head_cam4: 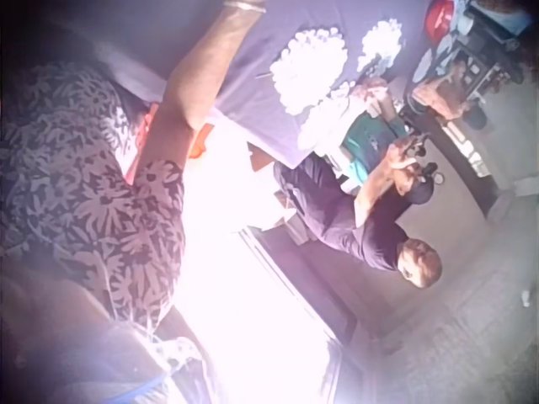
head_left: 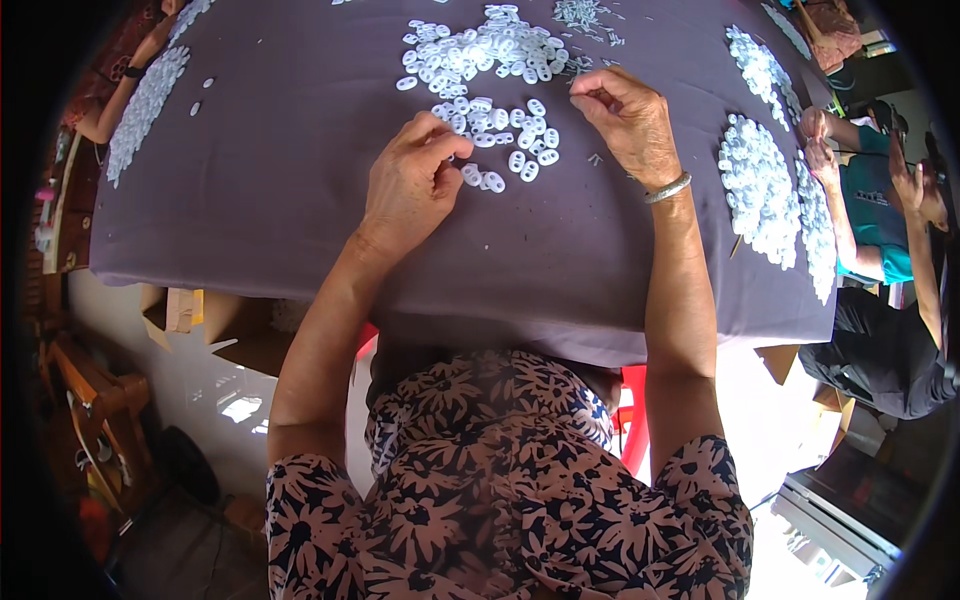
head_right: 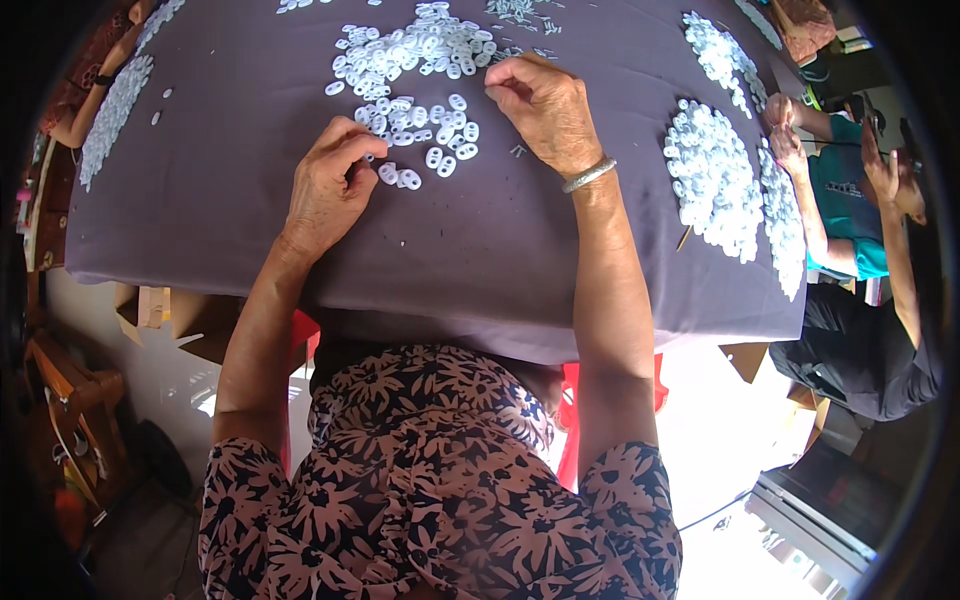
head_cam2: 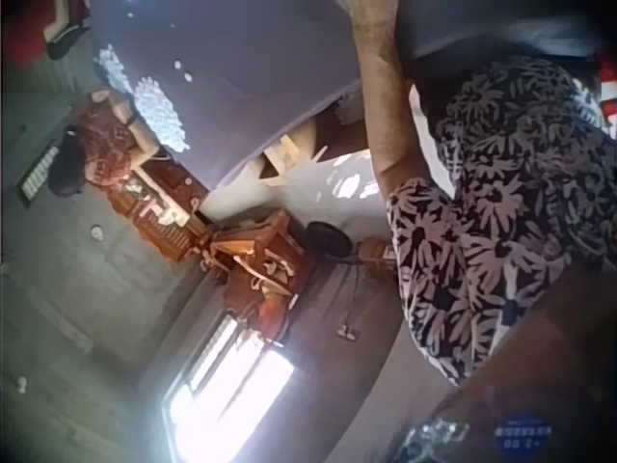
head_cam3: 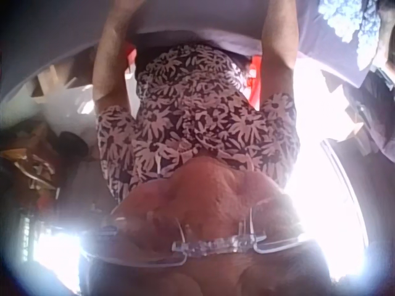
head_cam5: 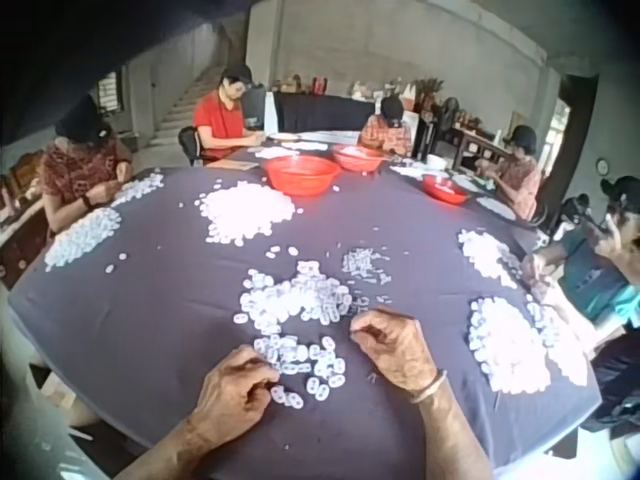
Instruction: The person assembles plastic components by hand, inserting small pins into plastic clips and setting the assembled pieces onto the table.
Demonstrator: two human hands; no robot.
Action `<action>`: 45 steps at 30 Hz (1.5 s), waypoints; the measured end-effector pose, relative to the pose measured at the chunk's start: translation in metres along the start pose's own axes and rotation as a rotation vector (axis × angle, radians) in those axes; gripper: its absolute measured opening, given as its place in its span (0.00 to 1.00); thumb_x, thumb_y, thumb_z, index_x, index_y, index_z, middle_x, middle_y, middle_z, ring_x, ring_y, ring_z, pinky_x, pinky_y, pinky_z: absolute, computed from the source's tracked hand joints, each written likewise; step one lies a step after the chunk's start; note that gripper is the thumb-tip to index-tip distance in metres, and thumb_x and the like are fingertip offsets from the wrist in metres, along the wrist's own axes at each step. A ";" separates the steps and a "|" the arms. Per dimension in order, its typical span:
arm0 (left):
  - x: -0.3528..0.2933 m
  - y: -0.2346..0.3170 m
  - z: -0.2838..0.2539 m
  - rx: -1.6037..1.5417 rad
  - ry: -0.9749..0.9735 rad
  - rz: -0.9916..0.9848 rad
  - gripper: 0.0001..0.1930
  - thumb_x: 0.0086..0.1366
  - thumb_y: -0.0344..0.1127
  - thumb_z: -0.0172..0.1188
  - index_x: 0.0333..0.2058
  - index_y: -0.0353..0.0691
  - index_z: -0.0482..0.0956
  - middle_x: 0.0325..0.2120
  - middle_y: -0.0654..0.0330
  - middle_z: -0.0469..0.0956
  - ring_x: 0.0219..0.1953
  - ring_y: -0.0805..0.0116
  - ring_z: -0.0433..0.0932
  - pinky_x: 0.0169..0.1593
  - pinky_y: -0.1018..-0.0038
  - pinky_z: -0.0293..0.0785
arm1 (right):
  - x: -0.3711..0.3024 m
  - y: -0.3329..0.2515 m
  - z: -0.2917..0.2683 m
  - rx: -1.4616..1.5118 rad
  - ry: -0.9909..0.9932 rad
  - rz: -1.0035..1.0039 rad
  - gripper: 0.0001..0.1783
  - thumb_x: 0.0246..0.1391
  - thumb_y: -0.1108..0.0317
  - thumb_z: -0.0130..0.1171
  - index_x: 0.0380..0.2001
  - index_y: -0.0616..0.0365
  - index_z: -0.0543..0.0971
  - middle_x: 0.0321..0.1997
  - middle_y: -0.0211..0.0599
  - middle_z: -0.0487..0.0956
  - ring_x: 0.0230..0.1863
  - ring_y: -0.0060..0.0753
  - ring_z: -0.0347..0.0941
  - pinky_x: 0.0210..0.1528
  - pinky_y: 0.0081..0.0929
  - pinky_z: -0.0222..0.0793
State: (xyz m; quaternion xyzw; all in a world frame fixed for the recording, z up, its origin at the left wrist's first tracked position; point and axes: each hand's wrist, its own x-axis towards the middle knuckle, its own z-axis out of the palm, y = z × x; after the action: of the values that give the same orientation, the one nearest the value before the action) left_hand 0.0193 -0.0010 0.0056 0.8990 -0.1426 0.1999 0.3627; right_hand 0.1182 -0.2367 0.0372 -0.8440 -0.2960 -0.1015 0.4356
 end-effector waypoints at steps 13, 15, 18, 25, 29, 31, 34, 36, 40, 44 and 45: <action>0.003 0.003 0.000 -0.033 -0.129 0.143 0.09 0.50 0.27 0.63 0.31 0.48 0.82 0.32 0.69 0.72 0.38 0.69 0.72 0.45 0.70 0.66 | -0.001 0.003 0.010 -0.009 0.031 -0.021 0.12 0.45 0.85 0.53 0.32 0.58 0.79 0.29 0.25 0.72 0.28 0.15 0.67 0.32 0.13 0.65; 0.002 0.002 0.000 -0.027 -0.119 0.143 0.09 0.50 0.28 0.64 0.31 0.49 0.82 0.32 0.69 0.72 0.39 0.69 0.72 0.46 0.70 0.66 | -0.002 0.001 0.012 0.014 0.013 -0.042 0.12 0.46 0.85 0.53 0.32 0.58 0.79 0.29 0.25 0.73 0.29 0.16 0.68 0.32 0.13 0.65; 0.002 -0.001 -0.001 0.005 -0.171 0.198 0.08 0.50 0.29 0.64 0.31 0.49 0.82 0.33 0.69 0.72 0.39 0.70 0.71 0.46 0.71 0.66 | -0.002 -0.002 0.014 0.063 -0.023 -0.062 0.11 0.47 0.84 0.53 0.32 0.59 0.79 0.30 0.26 0.74 0.30 0.17 0.70 0.33 0.14 0.66; 0.002 0.001 -0.001 -0.017 -0.125 0.141 0.07 0.49 0.29 0.65 0.30 0.47 0.81 0.30 0.69 0.72 0.37 0.69 0.72 0.44 0.70 0.67 | -0.006 -0.008 0.017 0.279 -0.219 0.094 0.06 0.50 0.81 0.57 0.33 0.61 0.79 0.30 0.23 0.76 0.29 0.15 0.69 0.32 0.13 0.67; 0.002 0.006 0.001 0.017 -0.053 0.111 0.06 0.48 0.28 0.64 0.27 0.44 0.79 0.28 0.66 0.72 0.35 0.66 0.73 0.40 0.70 0.71 | -0.008 -0.025 0.018 0.132 -0.417 -0.126 0.09 0.42 0.77 0.64 0.31 0.57 0.79 0.29 0.25 0.75 0.31 0.19 0.70 0.32 0.18 0.66; 0.002 0.005 0.002 0.039 -0.046 0.106 0.06 0.48 0.27 0.63 0.27 0.44 0.78 0.28 0.66 0.71 0.34 0.65 0.73 0.39 0.70 0.72 | -0.011 -0.032 0.026 0.140 -0.421 -0.163 0.12 0.37 0.74 0.67 0.30 0.56 0.79 0.28 0.27 0.74 0.32 0.26 0.70 0.35 0.24 0.67; 0.002 0.004 0.003 0.046 -0.035 0.096 0.06 0.49 0.26 0.62 0.27 0.43 0.77 0.27 0.65 0.71 0.34 0.64 0.73 0.37 0.69 0.72 | -0.013 -0.035 0.033 -0.066 -0.428 -0.284 0.12 0.35 0.73 0.65 0.28 0.56 0.76 0.28 0.29 0.72 0.32 0.34 0.68 0.37 0.30 0.67; 0.003 0.003 0.001 0.036 -0.031 0.086 0.06 0.49 0.25 0.61 0.27 0.43 0.77 0.27 0.64 0.71 0.35 0.64 0.73 0.37 0.69 0.72 | -0.013 -0.035 0.035 -0.080 -0.442 -0.273 0.11 0.35 0.74 0.63 0.27 0.57 0.76 0.28 0.29 0.72 0.32 0.34 0.68 0.37 0.30 0.67; 0.006 -0.002 -0.003 -0.091 0.117 -0.002 0.09 0.51 0.22 0.58 0.31 0.41 0.77 0.27 0.63 0.72 0.29 0.65 0.74 0.33 0.72 0.72 | -0.013 -0.034 0.032 -0.087 -0.486 -0.201 0.10 0.36 0.77 0.59 0.27 0.58 0.75 0.28 0.30 0.71 0.31 0.35 0.68 0.33 0.30 0.67; 0.005 -0.008 -0.007 -0.207 0.244 -0.124 0.10 0.57 0.18 0.54 0.35 0.38 0.78 0.27 0.64 0.72 0.29 0.76 0.71 0.34 0.81 0.68 | -0.013 -0.033 0.030 -0.125 -0.417 -0.219 0.10 0.36 0.78 0.59 0.28 0.60 0.75 0.28 0.32 0.71 0.31 0.35 0.70 0.32 0.29 0.69; 0.004 -0.012 -0.007 -0.238 0.289 -0.157 0.10 0.57 0.18 0.54 0.35 0.38 0.78 0.27 0.64 0.72 0.29 0.77 0.71 0.34 0.82 0.68 | -0.013 -0.033 0.030 -0.119 -0.416 -0.227 0.10 0.36 0.78 0.59 0.28 0.60 0.75 0.28 0.32 0.71 0.31 0.35 0.70 0.32 0.29 0.69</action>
State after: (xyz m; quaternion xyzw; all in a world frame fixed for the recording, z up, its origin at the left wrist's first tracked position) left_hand 0.0257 0.0117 0.0052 0.8201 -0.0413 0.2795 0.4975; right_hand 0.0861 -0.2031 0.0358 -0.8322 -0.4656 0.0089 0.3008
